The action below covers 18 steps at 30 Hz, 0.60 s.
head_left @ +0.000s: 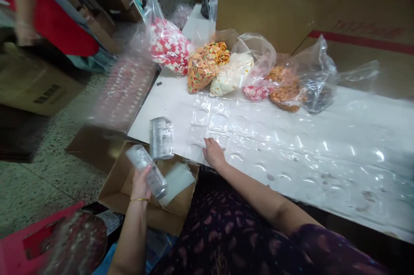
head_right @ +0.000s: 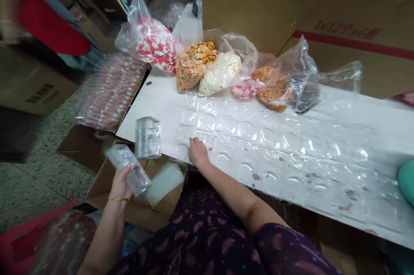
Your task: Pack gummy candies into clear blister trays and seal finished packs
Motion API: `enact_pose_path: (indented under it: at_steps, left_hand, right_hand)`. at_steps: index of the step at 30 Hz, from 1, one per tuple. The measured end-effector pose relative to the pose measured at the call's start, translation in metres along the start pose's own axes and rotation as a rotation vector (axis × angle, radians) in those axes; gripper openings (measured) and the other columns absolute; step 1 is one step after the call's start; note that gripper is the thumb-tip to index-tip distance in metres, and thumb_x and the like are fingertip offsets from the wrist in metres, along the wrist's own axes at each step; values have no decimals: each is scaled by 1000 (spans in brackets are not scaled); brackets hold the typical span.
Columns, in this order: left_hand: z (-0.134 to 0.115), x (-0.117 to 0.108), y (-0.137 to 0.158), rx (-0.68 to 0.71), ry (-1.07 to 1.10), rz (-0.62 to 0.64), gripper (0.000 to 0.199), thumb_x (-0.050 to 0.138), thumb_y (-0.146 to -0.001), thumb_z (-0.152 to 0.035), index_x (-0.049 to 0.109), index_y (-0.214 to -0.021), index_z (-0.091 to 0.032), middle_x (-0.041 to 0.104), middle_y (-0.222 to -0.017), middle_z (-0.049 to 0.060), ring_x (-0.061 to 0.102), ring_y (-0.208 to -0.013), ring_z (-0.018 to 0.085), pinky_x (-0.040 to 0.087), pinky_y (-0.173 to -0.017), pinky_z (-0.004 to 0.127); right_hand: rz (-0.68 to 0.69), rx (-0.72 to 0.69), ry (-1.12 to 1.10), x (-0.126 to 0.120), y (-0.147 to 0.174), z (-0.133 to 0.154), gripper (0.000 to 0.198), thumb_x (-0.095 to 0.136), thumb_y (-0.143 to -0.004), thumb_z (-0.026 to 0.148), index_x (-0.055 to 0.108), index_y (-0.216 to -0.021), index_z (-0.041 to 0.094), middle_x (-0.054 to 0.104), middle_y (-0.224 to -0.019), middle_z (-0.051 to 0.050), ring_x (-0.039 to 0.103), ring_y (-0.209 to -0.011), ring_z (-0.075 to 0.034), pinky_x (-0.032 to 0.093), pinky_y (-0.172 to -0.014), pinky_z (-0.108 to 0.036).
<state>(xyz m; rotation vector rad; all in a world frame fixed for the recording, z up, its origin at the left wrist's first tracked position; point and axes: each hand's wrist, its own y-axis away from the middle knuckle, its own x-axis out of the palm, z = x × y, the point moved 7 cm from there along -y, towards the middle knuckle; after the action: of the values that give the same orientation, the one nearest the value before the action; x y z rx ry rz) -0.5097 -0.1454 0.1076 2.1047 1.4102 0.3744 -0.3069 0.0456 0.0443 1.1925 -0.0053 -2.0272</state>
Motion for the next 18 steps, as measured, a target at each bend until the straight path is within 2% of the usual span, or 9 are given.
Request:
enact_pose_path:
  at_steps: [2,5,7,10,12,14,16,18]
  left_hand:
    - [-2,1,-1,13,-22,-5,50,72,-52,-33,54,-97,-21,54,-68,-5,51,-53,8,43,-53,22]
    - [-12,3,-1,93,-135,-14,55,69,-56,-37,51,-106,-21,54,-69,-5,51,-54,9,43,-56,24]
    - [-28,8,-6,215,-304,-14,63,67,-59,-40,47,-116,-22,57,-80,-2,55,-65,12,45,-64,26]
    - [-54,20,-26,339,-662,-47,82,69,-57,-42,35,-128,-20,57,-105,6,56,-93,20,42,-81,30]
    - [-67,27,-47,321,-838,-82,92,71,-53,-43,31,-132,-17,53,-116,11,50,-106,24,38,-88,32]
    - [-78,39,-65,294,-895,-76,95,71,-53,-45,28,-133,-17,50,-121,12,46,-112,25,35,-92,33]
    - [-83,58,-70,303,-855,8,94,69,-57,-46,25,-135,-18,50,-123,11,47,-112,24,35,-94,32]
    - [-81,82,-61,334,-781,136,93,68,-59,-46,23,-136,-19,51,-122,10,49,-111,23,35,-94,33]
  right_hand:
    - [54,-190,171,11,3,19,41,42,-83,28,43,-122,17,45,-123,-12,43,-106,-26,35,-87,-39]
    - [108,-282,261,25,4,28,38,51,-79,36,53,-112,17,47,-124,-11,36,-115,-30,28,-93,-44]
    - [85,-301,242,24,3,28,39,51,-79,37,53,-112,17,47,-125,-11,32,-118,-30,26,-95,-45]
    - [53,-367,147,14,7,32,35,49,-82,32,53,-114,19,46,-128,-10,33,-120,-28,28,-94,-44]
    - [54,-349,55,6,10,31,31,49,-81,27,55,-111,19,47,-127,-10,38,-117,-27,30,-92,-43]
    - [71,-310,-99,0,12,31,28,49,-81,24,58,-107,19,50,-123,-10,42,-113,-26,33,-92,-43]
    - [124,-276,-362,-5,12,36,28,49,-80,29,59,-105,20,53,-118,-10,47,-108,-23,37,-90,-40]
    - [189,-240,-689,-11,7,50,34,50,-79,36,55,-110,22,53,-117,-8,50,-105,-21,42,-85,-36]
